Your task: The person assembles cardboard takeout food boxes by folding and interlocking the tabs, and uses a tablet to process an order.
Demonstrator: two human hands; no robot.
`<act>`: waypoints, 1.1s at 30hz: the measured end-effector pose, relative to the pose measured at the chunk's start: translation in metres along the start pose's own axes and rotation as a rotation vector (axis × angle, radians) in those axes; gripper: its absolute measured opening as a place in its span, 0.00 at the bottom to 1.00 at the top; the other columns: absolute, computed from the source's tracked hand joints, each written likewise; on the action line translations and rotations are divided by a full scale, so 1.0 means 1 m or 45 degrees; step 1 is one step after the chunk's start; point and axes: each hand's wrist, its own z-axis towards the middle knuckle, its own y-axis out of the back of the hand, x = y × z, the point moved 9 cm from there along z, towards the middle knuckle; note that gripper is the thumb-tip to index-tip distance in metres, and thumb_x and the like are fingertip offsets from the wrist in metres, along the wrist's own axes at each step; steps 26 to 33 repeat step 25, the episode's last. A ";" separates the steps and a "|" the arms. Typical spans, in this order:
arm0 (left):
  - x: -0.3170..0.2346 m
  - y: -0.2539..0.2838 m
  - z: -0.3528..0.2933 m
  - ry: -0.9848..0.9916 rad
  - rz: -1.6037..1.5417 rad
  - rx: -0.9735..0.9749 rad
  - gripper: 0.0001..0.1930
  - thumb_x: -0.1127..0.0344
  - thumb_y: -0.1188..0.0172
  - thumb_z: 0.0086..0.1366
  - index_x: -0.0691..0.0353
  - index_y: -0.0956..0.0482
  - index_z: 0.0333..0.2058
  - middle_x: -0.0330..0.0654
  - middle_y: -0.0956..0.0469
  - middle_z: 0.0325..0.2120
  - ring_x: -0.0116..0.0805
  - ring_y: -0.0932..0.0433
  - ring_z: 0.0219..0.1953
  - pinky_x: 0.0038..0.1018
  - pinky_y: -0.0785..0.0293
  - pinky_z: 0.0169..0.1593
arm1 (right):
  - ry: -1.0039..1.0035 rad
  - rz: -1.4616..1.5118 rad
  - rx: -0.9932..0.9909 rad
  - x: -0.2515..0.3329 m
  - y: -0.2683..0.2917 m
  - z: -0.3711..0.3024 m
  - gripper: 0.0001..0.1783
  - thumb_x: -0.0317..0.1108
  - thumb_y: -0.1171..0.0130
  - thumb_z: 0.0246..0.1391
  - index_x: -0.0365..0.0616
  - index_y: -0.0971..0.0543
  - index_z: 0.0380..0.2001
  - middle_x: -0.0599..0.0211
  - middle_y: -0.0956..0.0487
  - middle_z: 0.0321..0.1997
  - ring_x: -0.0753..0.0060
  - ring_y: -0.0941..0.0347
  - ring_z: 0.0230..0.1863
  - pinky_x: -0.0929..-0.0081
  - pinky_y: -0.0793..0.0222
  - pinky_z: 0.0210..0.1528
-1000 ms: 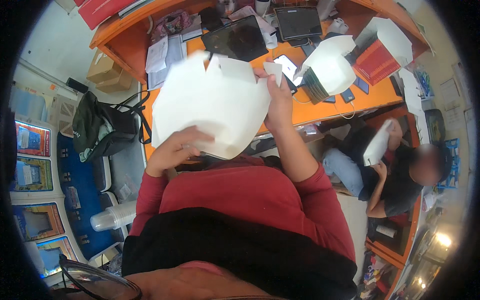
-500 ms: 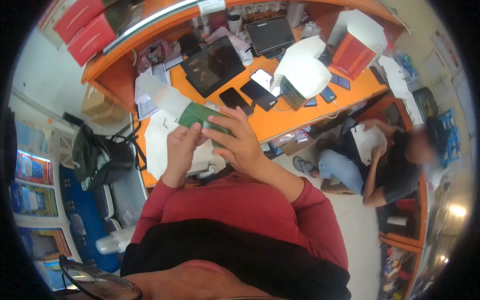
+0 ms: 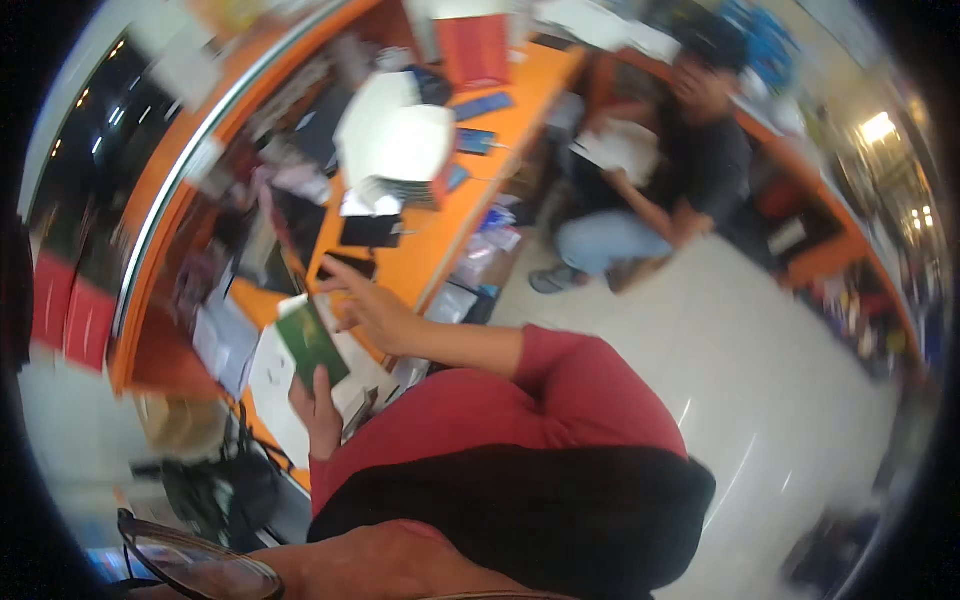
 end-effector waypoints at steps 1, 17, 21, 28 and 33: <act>-0.003 -0.002 -0.010 -0.039 0.118 0.112 0.12 0.68 0.50 0.69 0.72 0.23 0.40 0.47 0.20 0.31 0.34 0.24 0.32 0.32 0.28 0.38 | 0.239 -0.197 0.051 0.017 0.000 0.006 0.26 0.24 0.54 0.63 0.46 0.36 0.64 0.53 0.30 0.51 0.65 0.26 0.44 0.71 0.30 0.46; -0.013 -0.132 -0.077 0.740 -0.521 0.480 0.16 0.62 0.52 0.72 0.70 0.24 0.47 0.39 0.22 0.36 0.25 0.27 0.35 0.25 0.31 0.41 | 0.385 -1.157 -0.068 0.110 0.100 -0.103 0.12 0.28 0.47 0.56 0.53 0.25 0.44 0.67 0.27 0.32 0.62 0.26 0.32 0.68 0.30 0.31; -0.041 -0.176 -0.083 0.560 -0.564 0.518 0.18 0.60 0.51 0.72 0.70 0.24 0.48 0.38 0.22 0.36 0.24 0.28 0.36 0.23 0.31 0.41 | 0.434 -0.957 -0.432 0.149 0.187 -0.157 0.17 0.30 0.48 0.60 0.48 0.26 0.53 0.66 0.25 0.36 0.69 0.27 0.31 0.73 0.32 0.34; -0.076 -0.239 -0.086 0.491 -0.471 0.869 0.18 0.57 0.50 0.71 0.67 0.24 0.48 0.38 0.22 0.37 0.24 0.29 0.39 0.23 0.32 0.44 | 0.070 -0.936 -0.170 0.141 0.230 -0.196 0.24 0.33 0.43 0.60 0.50 0.29 0.60 0.63 0.25 0.39 0.67 0.27 0.38 0.72 0.32 0.42; -0.076 -0.239 -0.086 0.491 -0.471 0.869 0.18 0.57 0.50 0.71 0.67 0.24 0.48 0.38 0.22 0.37 0.24 0.29 0.39 0.23 0.32 0.44 | 0.070 -0.936 -0.170 0.141 0.230 -0.196 0.24 0.33 0.43 0.60 0.50 0.29 0.60 0.63 0.25 0.39 0.67 0.27 0.38 0.72 0.32 0.42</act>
